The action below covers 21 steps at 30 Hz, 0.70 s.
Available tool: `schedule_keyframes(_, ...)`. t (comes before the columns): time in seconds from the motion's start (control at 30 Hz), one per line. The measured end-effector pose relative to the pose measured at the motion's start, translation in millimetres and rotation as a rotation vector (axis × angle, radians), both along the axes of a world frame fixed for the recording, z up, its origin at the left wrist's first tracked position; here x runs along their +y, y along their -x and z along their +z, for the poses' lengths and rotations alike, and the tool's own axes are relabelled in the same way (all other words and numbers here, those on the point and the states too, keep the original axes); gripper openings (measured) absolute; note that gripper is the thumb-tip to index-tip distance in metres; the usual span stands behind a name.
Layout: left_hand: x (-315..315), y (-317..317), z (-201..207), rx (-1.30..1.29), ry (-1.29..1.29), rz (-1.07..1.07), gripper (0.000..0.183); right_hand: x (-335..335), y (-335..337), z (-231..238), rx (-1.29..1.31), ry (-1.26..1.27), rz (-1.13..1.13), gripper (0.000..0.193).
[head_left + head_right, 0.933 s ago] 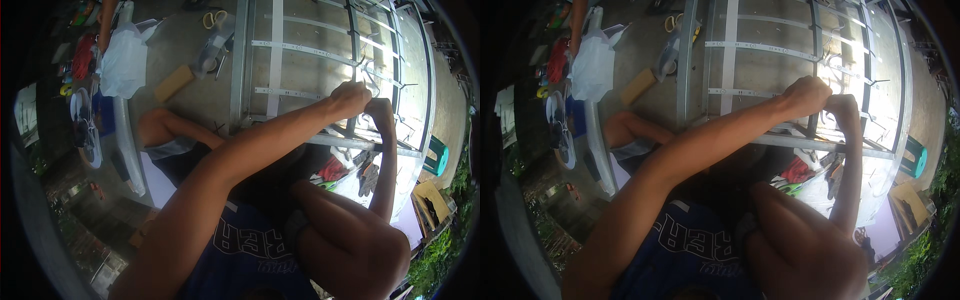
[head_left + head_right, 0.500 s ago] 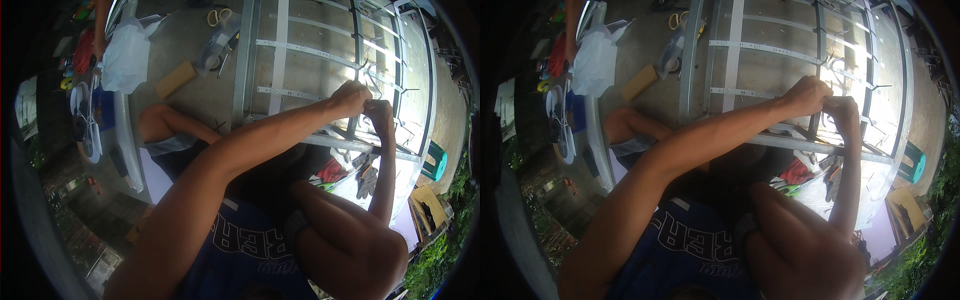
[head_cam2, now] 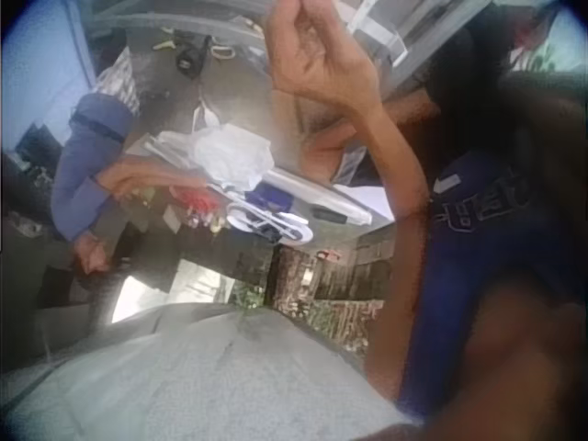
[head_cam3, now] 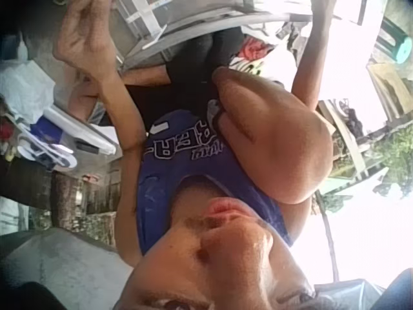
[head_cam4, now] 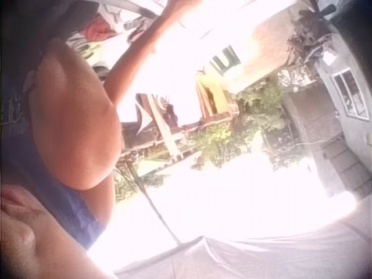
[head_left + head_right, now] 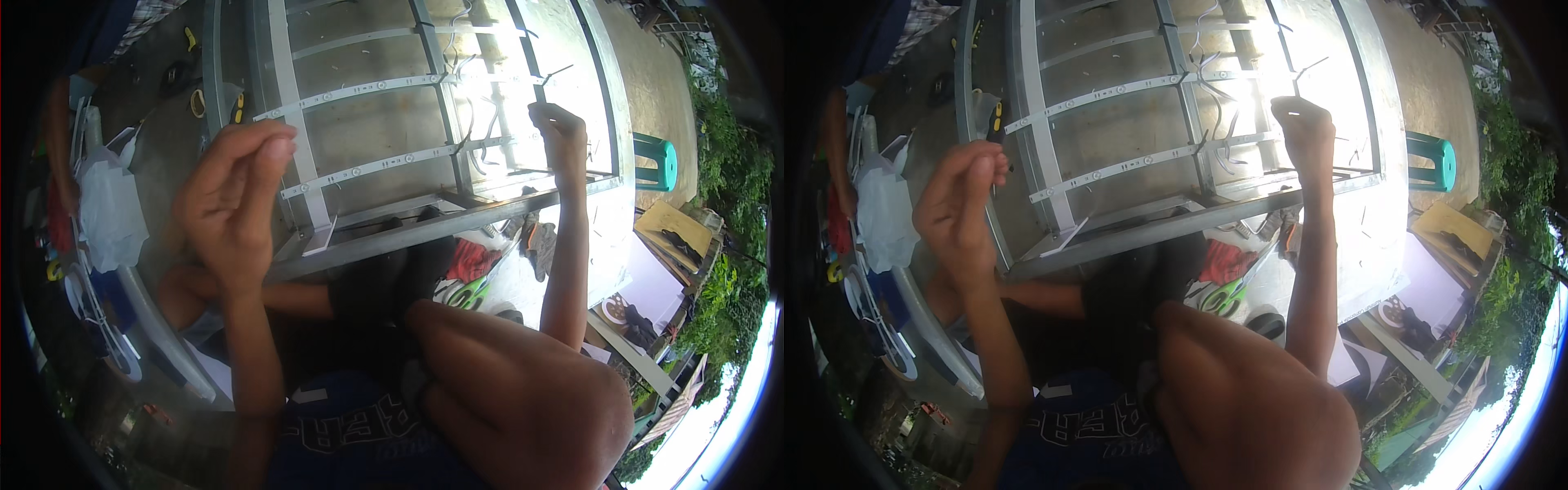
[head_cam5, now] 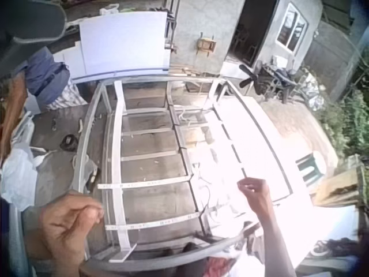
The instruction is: Assembling and wiring LED strips inside a metal frame for a light fixture.
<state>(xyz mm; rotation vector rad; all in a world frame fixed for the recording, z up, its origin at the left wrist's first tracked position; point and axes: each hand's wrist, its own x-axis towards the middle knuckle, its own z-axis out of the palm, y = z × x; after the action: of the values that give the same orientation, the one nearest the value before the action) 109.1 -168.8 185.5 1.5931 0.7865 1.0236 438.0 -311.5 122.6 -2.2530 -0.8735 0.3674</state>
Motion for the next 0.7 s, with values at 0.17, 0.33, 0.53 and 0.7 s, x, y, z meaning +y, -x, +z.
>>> schedule_keyframes(0.17, 56, 120, -78, 0.16, 0.318, 0.649, 0.017, 1, -113, -38, 0.008, 0.058, -0.093, 0.031)
schedule_keyframes(0.33, 82, 133, -186, 0.134, 0.501, 0.354, 0.032, 20, -157, -85, 0.367, -0.095, -0.092, 0.03)
schedule_keyframes(0.53, 76, 52, -174, 0.106, 0.557, 0.131, 0.041, 5, -176, -74, 0.207, -0.001, -0.126, 0.028)
schedule_keyframes(0.7, 71, 46, -161, -0.028, 0.548, 0.133, 0.032, 14, -173, -86, 0.177, -0.041, -0.116, 0.031)
